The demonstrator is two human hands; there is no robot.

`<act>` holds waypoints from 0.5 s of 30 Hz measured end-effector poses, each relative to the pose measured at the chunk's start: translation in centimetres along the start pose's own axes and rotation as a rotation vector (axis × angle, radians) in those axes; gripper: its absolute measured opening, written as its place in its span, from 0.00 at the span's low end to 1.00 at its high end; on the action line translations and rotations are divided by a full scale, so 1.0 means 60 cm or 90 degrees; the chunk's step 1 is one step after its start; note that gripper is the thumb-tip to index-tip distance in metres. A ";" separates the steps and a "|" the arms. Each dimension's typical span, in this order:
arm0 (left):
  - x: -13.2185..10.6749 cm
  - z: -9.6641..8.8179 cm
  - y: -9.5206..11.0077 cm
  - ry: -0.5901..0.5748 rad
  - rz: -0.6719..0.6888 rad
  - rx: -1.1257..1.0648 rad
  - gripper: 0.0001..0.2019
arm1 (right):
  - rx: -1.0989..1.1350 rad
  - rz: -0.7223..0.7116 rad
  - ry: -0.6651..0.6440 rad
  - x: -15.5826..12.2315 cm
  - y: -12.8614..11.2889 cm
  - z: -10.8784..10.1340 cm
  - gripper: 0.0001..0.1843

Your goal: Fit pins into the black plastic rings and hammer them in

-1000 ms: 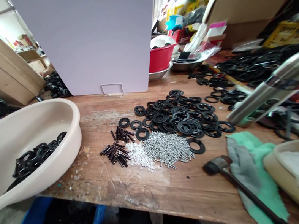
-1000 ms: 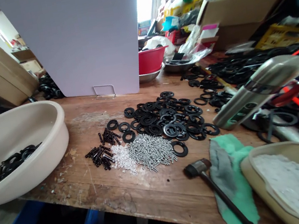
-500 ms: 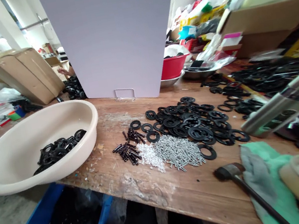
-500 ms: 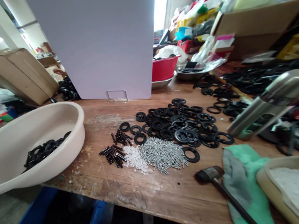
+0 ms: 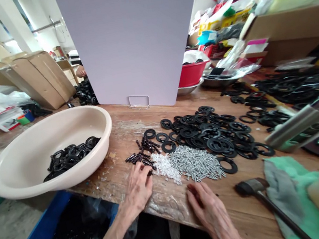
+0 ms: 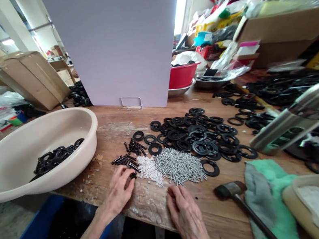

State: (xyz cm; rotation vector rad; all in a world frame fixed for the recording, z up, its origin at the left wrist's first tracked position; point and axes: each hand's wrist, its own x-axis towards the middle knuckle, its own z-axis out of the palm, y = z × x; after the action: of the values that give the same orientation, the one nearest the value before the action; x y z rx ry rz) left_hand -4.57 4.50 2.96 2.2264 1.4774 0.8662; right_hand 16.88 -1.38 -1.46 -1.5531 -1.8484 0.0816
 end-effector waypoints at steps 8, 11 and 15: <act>0.019 0.020 -0.024 -0.045 0.096 0.075 0.08 | -0.078 -0.036 0.029 0.023 -0.018 0.027 0.11; 0.028 0.021 -0.032 -0.031 0.125 0.030 0.07 | -0.077 -0.039 0.027 0.027 -0.017 0.026 0.12; 0.042 0.026 -0.040 0.060 0.105 -0.077 0.08 | -0.025 -0.005 0.036 0.021 -0.012 0.019 0.12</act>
State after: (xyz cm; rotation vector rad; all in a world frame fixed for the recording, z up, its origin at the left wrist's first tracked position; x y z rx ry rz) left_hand -4.56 7.87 1.14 2.2693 1.2569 1.0945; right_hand 15.66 -0.04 -1.37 -1.5577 -1.8217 -0.0022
